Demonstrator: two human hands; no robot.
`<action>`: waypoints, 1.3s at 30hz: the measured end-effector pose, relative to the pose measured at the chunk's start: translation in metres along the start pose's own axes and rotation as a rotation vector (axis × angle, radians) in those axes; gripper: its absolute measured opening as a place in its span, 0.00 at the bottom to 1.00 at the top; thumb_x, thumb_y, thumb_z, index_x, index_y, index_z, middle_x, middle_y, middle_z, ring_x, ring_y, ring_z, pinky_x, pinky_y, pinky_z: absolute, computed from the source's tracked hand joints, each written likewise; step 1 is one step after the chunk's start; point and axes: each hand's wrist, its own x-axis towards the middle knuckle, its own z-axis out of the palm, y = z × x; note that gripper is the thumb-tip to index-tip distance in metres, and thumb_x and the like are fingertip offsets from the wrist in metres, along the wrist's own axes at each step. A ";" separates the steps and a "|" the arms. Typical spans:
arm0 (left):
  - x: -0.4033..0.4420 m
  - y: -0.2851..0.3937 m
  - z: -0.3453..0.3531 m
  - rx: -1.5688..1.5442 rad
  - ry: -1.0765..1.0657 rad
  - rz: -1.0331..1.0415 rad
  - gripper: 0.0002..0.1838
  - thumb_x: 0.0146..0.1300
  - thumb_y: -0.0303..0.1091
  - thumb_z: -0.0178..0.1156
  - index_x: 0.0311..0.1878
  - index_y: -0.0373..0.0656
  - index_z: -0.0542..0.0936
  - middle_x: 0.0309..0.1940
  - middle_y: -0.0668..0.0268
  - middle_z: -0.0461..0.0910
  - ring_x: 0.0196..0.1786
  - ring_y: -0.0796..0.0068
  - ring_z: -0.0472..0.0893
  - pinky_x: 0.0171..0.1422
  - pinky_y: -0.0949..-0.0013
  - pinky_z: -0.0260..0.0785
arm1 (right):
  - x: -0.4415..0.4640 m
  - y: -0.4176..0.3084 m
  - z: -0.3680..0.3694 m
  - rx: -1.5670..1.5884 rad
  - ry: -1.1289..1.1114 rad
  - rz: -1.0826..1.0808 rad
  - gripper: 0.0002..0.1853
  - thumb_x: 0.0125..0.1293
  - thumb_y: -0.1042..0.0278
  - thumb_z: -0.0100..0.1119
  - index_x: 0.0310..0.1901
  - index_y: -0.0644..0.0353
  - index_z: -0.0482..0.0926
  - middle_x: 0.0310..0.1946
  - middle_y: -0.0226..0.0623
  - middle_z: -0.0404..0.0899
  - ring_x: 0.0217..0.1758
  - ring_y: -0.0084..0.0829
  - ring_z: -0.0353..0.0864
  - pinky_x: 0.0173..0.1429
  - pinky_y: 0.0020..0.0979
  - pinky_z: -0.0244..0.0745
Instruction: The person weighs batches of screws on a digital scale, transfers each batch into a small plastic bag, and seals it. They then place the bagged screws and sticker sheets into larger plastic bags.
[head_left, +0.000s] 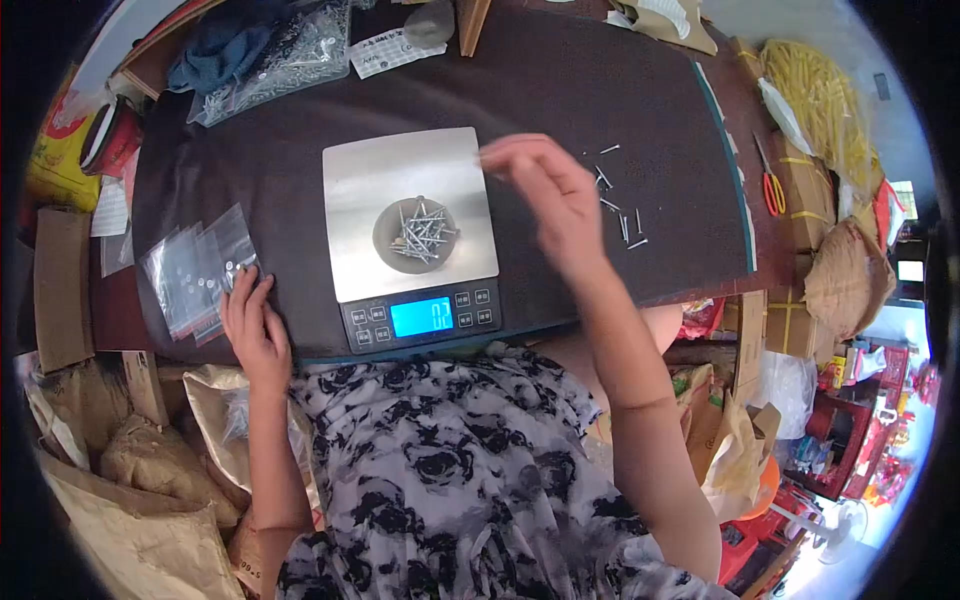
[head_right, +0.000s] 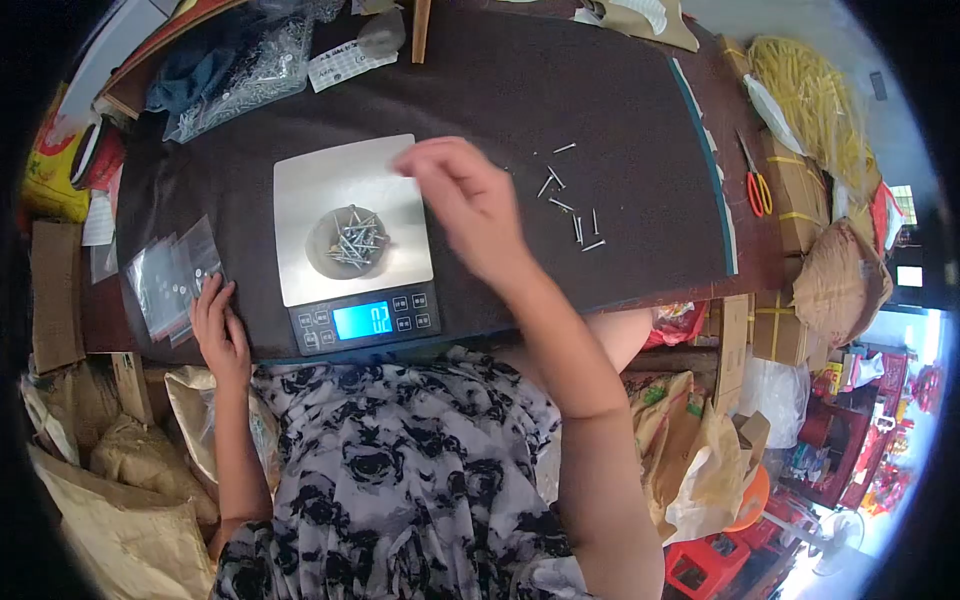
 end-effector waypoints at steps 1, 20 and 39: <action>0.000 0.000 -0.001 -0.002 -0.003 -0.002 0.18 0.60 0.18 0.49 0.52 0.39 0.78 0.60 0.58 0.74 0.68 0.59 0.68 0.74 0.51 0.49 | -0.006 -0.004 -0.013 0.005 0.066 0.094 0.07 0.66 0.71 0.56 0.42 0.64 0.81 0.41 0.35 0.79 0.45 0.22 0.76 0.50 0.25 0.70; 0.009 0.026 -0.023 -0.193 -0.021 -0.025 0.19 0.60 0.15 0.54 0.56 0.35 0.76 0.60 0.52 0.73 0.64 0.55 0.73 0.68 0.61 0.63 | -0.071 0.022 -0.143 -1.142 0.099 0.474 0.12 0.60 0.66 0.65 0.39 0.66 0.76 0.29 0.42 0.78 0.34 0.38 0.79 0.41 0.37 0.72; 0.006 0.017 -0.031 -0.152 -0.077 -0.023 0.18 0.64 0.18 0.54 0.57 0.37 0.75 0.62 0.54 0.71 0.64 0.58 0.71 0.68 0.62 0.61 | -0.073 -0.006 -0.154 -1.014 -0.170 0.414 0.10 0.55 0.72 0.68 0.36 0.64 0.77 0.29 0.37 0.72 0.31 0.31 0.72 0.37 0.33 0.69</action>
